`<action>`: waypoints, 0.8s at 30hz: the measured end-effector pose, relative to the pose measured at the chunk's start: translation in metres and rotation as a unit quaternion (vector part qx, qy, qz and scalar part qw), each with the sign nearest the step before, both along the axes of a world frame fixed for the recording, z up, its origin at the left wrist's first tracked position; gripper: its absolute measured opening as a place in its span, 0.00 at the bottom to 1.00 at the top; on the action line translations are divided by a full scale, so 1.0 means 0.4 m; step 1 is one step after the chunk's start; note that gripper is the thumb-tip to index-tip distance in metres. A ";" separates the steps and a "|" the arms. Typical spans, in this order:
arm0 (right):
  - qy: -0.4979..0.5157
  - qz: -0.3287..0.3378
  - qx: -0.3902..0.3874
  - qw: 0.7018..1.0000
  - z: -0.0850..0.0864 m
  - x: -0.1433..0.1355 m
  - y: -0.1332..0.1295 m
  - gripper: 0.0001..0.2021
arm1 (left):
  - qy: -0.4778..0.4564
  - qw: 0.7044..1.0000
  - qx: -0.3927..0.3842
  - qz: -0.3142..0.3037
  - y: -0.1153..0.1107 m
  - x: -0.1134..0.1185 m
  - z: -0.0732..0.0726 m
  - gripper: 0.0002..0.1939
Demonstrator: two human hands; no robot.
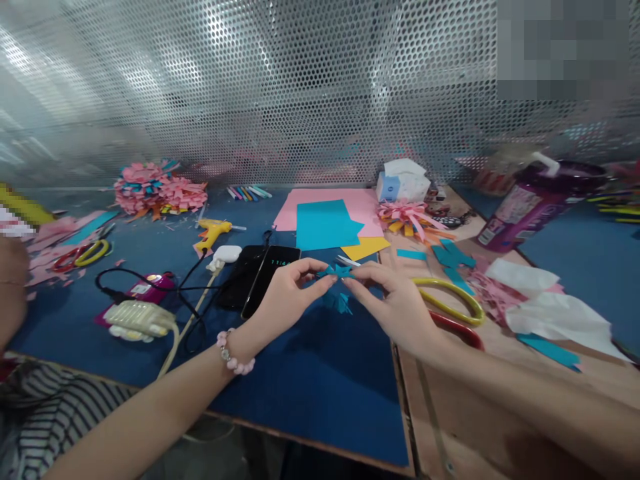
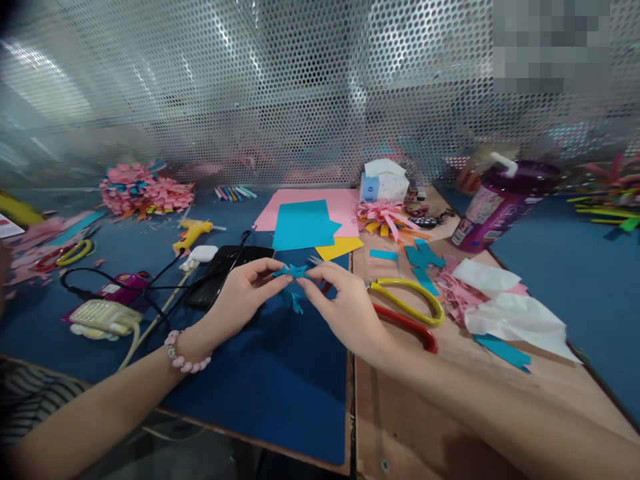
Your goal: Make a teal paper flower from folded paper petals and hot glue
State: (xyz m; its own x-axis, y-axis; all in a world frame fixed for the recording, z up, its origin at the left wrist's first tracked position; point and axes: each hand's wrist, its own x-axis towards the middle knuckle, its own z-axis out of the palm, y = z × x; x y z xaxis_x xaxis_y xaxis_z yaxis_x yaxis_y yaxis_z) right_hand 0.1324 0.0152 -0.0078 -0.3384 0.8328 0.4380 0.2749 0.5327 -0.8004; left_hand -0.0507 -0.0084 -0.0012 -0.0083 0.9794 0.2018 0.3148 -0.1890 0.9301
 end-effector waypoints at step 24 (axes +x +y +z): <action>0.035 0.042 -0.018 0.998 0.012 0.000 -0.008 0.02 | 0.100 0.993 0.038 -0.057 -0.018 0.004 0.019 0.08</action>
State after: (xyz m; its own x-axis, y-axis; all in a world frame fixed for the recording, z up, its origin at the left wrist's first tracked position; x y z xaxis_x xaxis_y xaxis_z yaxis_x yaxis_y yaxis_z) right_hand 0.1323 0.0118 -0.0029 -0.3776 0.8183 0.4333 0.1739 0.5223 -0.8348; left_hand -0.0491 -0.0156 0.0062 0.1486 0.9536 0.2617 0.4643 -0.3009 0.8330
